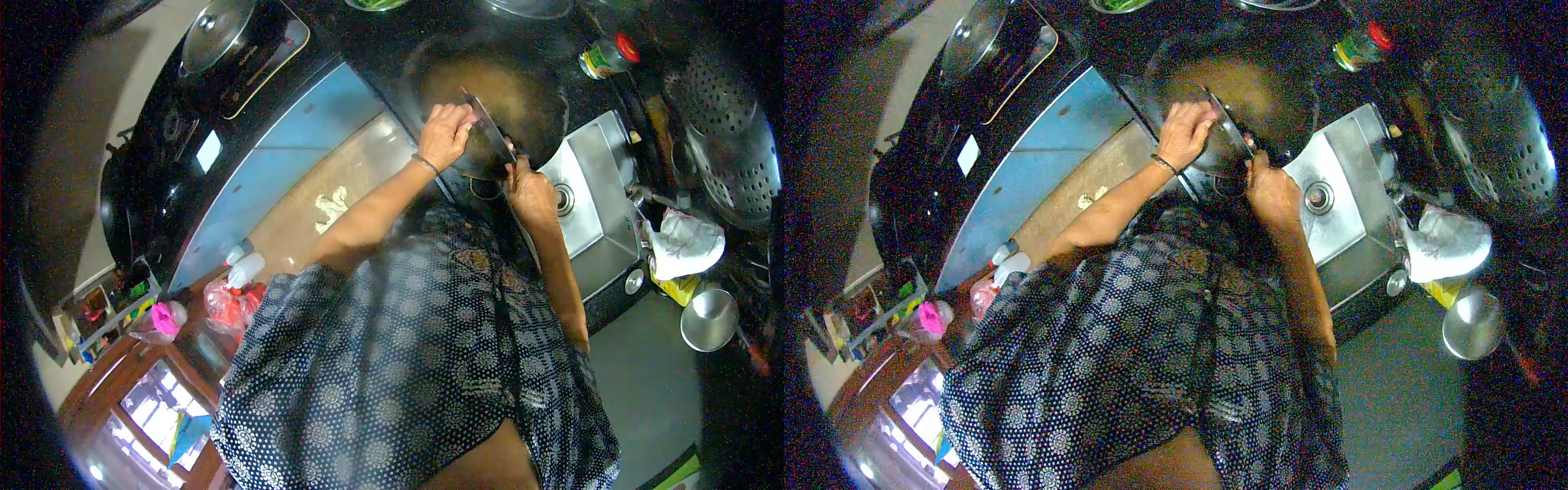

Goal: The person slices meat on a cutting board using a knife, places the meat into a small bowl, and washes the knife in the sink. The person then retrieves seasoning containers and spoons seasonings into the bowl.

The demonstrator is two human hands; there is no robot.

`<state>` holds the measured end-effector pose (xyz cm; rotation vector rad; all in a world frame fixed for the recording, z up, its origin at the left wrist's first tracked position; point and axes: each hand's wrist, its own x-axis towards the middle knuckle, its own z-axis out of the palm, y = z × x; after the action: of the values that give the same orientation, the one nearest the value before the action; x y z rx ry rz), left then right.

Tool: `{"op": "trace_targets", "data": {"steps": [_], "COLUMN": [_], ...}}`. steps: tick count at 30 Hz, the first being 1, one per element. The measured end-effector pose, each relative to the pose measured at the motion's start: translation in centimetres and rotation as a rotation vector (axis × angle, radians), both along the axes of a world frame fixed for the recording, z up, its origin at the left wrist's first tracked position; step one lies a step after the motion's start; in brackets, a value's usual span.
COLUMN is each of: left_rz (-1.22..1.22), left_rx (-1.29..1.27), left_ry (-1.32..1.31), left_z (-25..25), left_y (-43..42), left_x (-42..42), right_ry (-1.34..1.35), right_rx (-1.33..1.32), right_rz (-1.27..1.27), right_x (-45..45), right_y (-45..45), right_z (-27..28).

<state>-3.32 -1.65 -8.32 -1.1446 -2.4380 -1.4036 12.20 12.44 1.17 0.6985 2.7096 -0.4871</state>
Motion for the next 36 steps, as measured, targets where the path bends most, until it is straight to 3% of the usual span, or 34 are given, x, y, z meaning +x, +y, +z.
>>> {"op": "trace_targets", "data": {"steps": [16,19,23,28,36], "left_rz": [-0.05,-0.051,-0.05,-0.013,-0.002], "left_rx": [-0.032,-0.049,-0.053,-0.035,-0.042], "left_ry": [-0.003,-0.044,-0.013,-0.016,-0.053], "left_z": [-0.3,-0.2,0.1,0.0,-0.2], "left_y": [0.1,0.1,0.2,0.4,-0.1], "left_x": [-0.3,-0.3,-0.6,-0.3,-0.1], "right_ry": [-0.067,0.018,0.103,0.08,-0.004], "right_rx": [0.003,-0.084,0.056,-0.068,-0.038], "right_rz": [0.062,0.037,0.114,0.04,-0.005], "right_x": [-1.6,-3.3,-5.6,-2.9,0.3], "right_y": [1.1,0.8,-0.1,-0.2,0.3], "right_z": [-0.5,-2.8,-3.1,-2.8,-3.3]}}
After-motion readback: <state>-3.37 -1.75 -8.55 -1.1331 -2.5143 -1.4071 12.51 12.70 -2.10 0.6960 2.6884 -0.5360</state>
